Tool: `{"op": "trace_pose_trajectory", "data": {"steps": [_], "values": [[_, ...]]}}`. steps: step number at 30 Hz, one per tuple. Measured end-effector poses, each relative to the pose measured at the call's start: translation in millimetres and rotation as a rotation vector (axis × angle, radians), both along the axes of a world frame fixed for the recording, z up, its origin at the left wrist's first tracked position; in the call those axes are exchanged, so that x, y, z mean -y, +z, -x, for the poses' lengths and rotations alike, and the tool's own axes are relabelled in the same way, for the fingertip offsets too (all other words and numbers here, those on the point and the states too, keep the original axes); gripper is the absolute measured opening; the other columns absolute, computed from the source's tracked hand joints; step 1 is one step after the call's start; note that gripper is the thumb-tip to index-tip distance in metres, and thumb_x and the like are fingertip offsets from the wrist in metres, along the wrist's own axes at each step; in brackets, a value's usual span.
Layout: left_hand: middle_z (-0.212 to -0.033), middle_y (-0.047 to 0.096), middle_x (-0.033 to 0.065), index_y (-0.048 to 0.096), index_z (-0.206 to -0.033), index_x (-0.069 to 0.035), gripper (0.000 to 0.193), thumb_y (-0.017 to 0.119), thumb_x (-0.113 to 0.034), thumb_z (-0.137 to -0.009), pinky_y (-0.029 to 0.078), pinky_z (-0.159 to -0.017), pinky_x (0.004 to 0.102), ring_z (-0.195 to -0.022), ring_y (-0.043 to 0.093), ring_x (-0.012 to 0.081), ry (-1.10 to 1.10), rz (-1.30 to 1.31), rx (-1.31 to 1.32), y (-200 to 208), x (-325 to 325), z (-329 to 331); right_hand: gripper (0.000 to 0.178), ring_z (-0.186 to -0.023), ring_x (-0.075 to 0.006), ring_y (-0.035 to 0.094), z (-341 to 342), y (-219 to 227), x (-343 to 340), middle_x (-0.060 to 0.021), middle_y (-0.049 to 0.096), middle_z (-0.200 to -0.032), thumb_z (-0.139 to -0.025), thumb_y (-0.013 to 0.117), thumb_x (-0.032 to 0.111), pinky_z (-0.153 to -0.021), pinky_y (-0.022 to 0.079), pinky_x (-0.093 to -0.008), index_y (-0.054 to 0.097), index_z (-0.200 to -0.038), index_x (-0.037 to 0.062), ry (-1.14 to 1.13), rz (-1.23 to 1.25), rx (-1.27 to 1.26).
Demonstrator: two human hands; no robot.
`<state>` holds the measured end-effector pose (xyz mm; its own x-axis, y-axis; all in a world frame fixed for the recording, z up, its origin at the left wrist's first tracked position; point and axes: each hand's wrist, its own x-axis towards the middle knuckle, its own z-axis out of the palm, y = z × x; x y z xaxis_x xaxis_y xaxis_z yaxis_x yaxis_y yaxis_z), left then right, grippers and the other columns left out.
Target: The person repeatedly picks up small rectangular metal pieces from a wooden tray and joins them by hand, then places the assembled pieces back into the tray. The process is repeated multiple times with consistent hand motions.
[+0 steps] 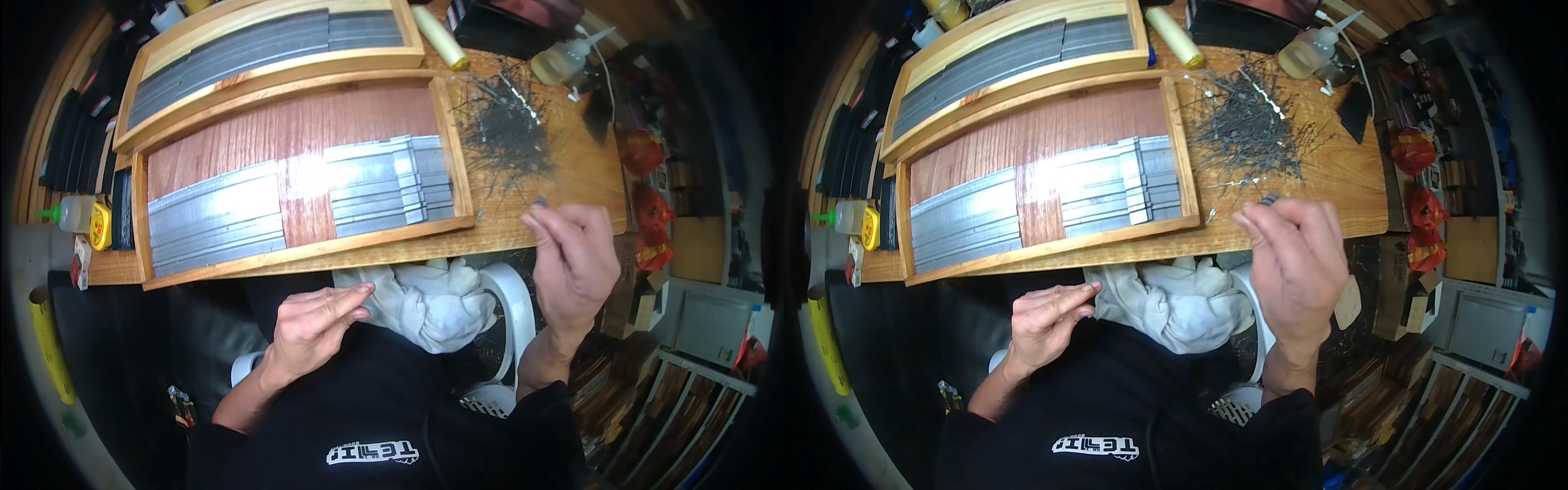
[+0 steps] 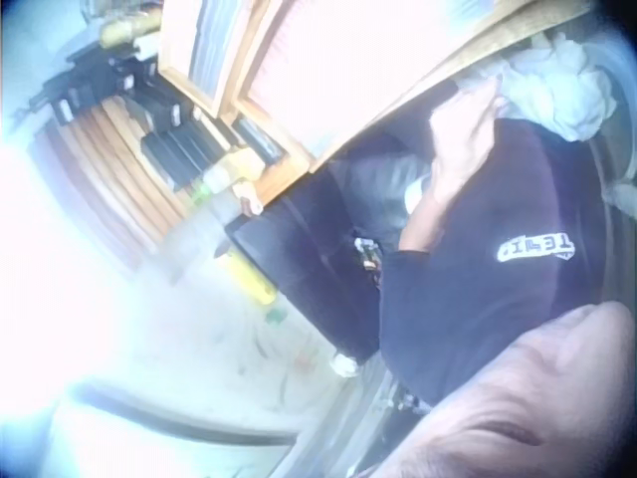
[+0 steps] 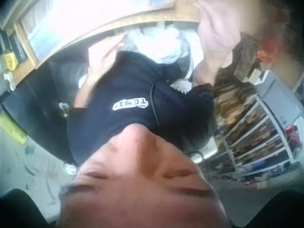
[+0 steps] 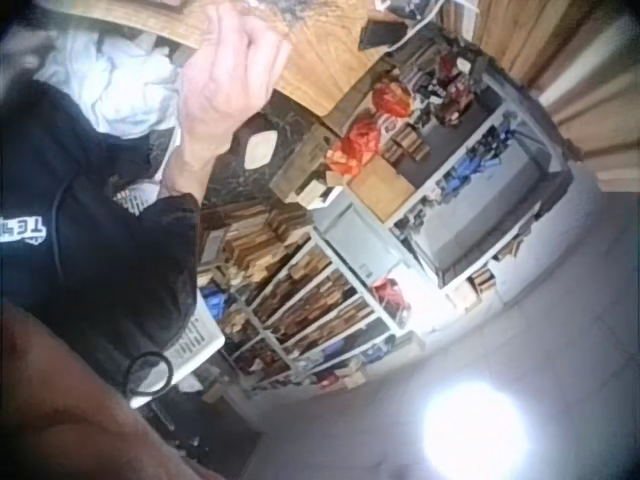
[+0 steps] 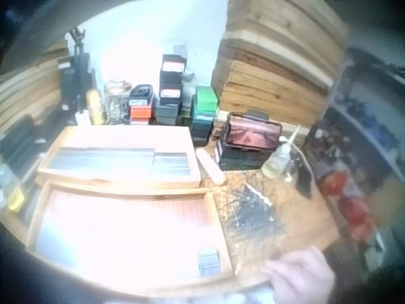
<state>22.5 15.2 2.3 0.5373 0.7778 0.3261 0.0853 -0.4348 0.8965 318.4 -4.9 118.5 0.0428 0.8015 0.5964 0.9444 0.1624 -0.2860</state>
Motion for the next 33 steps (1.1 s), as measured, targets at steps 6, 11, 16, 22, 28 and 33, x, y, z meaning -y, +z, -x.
{"op": "trace_pose_trajectory", "data": {"steps": [6,11,16,22,28,33], "values": [[-0.11,0.079,0.0194,0.073,-0.121,0.004,0.037,0.08,0.005,-0.085,0.064,-0.08,0.0332,-0.094,0.08,0.0298,0.012,-0.089,-0.004,22.2,-9.6,-9.6,0.019,-0.076,-0.0179,0.06,24.5,-10.0,4.6,-0.003,0.066,-0.084,-0.079,0.087,0.006,-0.064,0.047,-0.0304,0.079,-0.096,0.006,0.134,-0.038,-0.171],[-0.116,0.077,0.0224,0.07,-0.125,0.007,0.046,0.075,0.014,-0.08,0.065,-0.087,0.0367,-0.104,0.078,0.0342,-0.072,-0.161,0.018,38.1,-20.0,-18.5,0.027,-0.078,-0.0157,0.063,67.1,-26.6,0.9,-0.0038,0.07,-0.087,-0.072,0.087,-0.002,-0.066,0.049,-0.0293,0.081,-0.098,0.0049,0.663,0.242,-0.531],[-0.109,0.078,0.0217,0.073,-0.12,0.007,0.043,0.075,0.015,-0.077,0.064,-0.085,0.0362,-0.1,0.078,0.034,-0.014,-0.221,-0.011,44.6,-32.3,-17.0,0.026,-0.079,-0.0172,0.064,81.4,-47.4,-19.7,-0.0046,0.07,-0.089,-0.074,0.089,0.0,-0.069,0.051,-0.0299,0.081,-0.098,0.004,0.794,0.125,-0.652],[-0.095,0.079,0.0171,0.076,-0.112,0.004,0.035,0.072,0.014,-0.079,0.06,-0.074,0.0333,-0.083,0.078,0.029,0.021,-0.17,-0.025,37.9,-39.7,-17.4,0.021,-0.078,-0.0184,0.061,80.1,-54.2,-32.9,-0.0047,0.065,-0.086,-0.076,0.087,-0.002,-0.07,0.05,-0.0308,0.079,-0.095,0.0023,0.775,0.16,-0.656],[-0.089,0.079,0.0146,0.077,-0.107,0.005,0.015,0.076,0.001,-0.092,0.059,-0.073,0.0273,-0.081,0.077,0.0181,-0.212,0.557,-0.116,55.1,-16.6,7.4,0.014,-0.069,-0.0094,0.056,102.9,-53.6,7.7,-0.0026,0.059,-0.084,-0.085,0.083,-0.001,-0.057,0.046,-0.0249,0.077,-0.098,-0.0008,0.526,0.44,-0.944],[-0.096,0.08,0.0119,0.076,-0.111,0.001,0.016,0.071,-0.011,-0.101,0.06,-0.068,0.0237,-0.086,0.077,0.0154,-0.196,1.229,-0.023,6.5,-14.8,16.6,0.018,-0.073,-0.0048,0.063,111.7,-117.1,22.5,-0.0044,0.07,-0.089,-0.102,0.069,0.008,-0.062,0.05,-0.0192,0.072,-0.114,-0.0059,0.415,0.99,-1.744]]}}
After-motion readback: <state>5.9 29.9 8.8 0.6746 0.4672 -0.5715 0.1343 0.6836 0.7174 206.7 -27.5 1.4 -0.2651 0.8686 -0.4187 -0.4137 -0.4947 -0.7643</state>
